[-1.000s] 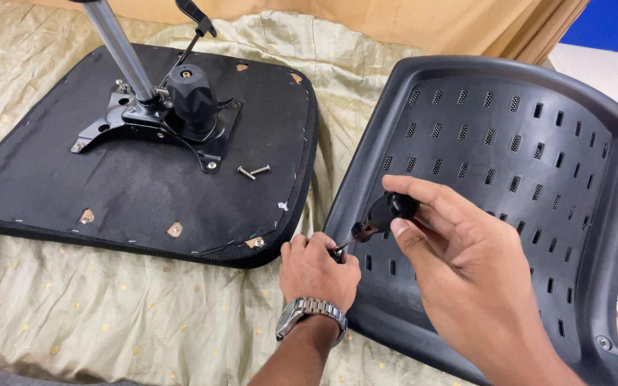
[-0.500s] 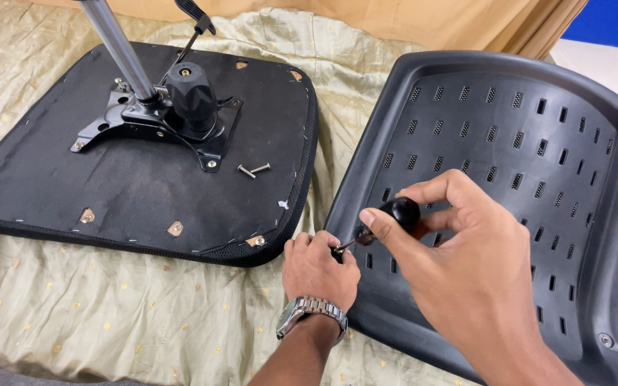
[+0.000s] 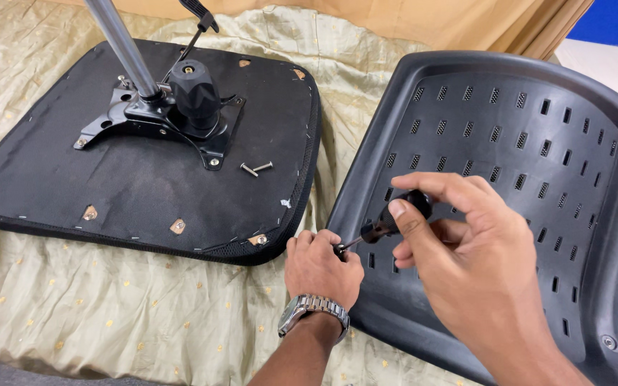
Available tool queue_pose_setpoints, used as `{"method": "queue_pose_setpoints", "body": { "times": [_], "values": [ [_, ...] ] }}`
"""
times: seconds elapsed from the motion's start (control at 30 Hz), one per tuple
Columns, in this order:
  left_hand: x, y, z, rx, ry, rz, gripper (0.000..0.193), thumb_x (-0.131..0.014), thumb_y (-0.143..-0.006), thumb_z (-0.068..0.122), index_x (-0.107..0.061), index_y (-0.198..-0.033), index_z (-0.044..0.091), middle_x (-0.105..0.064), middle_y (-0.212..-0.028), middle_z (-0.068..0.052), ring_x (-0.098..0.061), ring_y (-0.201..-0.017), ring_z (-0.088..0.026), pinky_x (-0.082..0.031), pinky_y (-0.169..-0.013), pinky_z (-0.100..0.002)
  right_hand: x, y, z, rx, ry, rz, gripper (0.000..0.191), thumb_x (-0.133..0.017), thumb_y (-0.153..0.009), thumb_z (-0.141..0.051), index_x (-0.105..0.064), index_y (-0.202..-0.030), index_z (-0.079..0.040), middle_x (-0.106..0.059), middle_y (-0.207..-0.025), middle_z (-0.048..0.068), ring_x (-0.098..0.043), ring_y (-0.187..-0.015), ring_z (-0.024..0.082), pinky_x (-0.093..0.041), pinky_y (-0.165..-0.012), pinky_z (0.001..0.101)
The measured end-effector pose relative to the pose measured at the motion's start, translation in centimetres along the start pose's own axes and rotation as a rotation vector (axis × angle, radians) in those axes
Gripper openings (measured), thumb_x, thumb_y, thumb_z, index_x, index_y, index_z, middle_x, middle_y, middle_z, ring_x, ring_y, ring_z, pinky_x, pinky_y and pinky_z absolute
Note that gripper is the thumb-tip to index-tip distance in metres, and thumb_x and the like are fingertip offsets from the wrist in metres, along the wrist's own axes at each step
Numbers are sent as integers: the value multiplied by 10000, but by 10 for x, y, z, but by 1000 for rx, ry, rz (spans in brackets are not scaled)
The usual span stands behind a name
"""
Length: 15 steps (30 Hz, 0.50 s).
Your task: The person uses a screwdriver to remove screws from an office chair, working on the backrest and seat base laid on a bed. They unscrew fasteners one at a time and set the loose screws on the bed beside the parts.
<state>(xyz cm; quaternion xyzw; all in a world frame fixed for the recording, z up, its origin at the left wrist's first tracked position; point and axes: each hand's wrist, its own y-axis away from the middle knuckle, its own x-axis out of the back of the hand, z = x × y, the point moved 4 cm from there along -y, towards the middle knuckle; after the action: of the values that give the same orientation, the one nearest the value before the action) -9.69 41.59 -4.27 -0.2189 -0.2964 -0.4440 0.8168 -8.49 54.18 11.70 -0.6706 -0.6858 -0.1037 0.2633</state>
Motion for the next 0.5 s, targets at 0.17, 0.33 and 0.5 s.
{"method": "queue_pose_setpoints", "body": {
  "times": [0.17, 0.33, 0.5],
  "values": [
    [2, 0, -1, 22, -16, -21, 226, -798, -707, 186, -698, -898, 118, -649, -962, -62, -590, -1006, -281, -520, -854, -434, -1, -2, 7, -114, 30, -14, 213, -745, -942, -123, -789, -1116, -8, -654, -1070, 81, -783, -668, 149, -596, -562, 259],
    [2, 0, -1, 33, -12, -22, 230, -811, -702, 201, -700, -889, 124, -646, -958, -63, -587, -1005, -282, -520, -850, -435, -1, 4, 7, -46, -92, -41, 288, -682, -943, -101, -755, -1218, -55, -770, -925, 81, -808, -722, 106, -597, -615, 234],
    [0, 0, -2, 13, -5, -2, 169, -802, -709, 188, -719, -846, 134, -639, -953, -75, -584, -1003, -292, -518, -851, -434, -7, 11, 3, -5, -15, -64, 275, -735, -926, -123, -752, -1190, -48, -743, -741, 64, -748, -675, 69, -573, -602, 214]
  ]
}}
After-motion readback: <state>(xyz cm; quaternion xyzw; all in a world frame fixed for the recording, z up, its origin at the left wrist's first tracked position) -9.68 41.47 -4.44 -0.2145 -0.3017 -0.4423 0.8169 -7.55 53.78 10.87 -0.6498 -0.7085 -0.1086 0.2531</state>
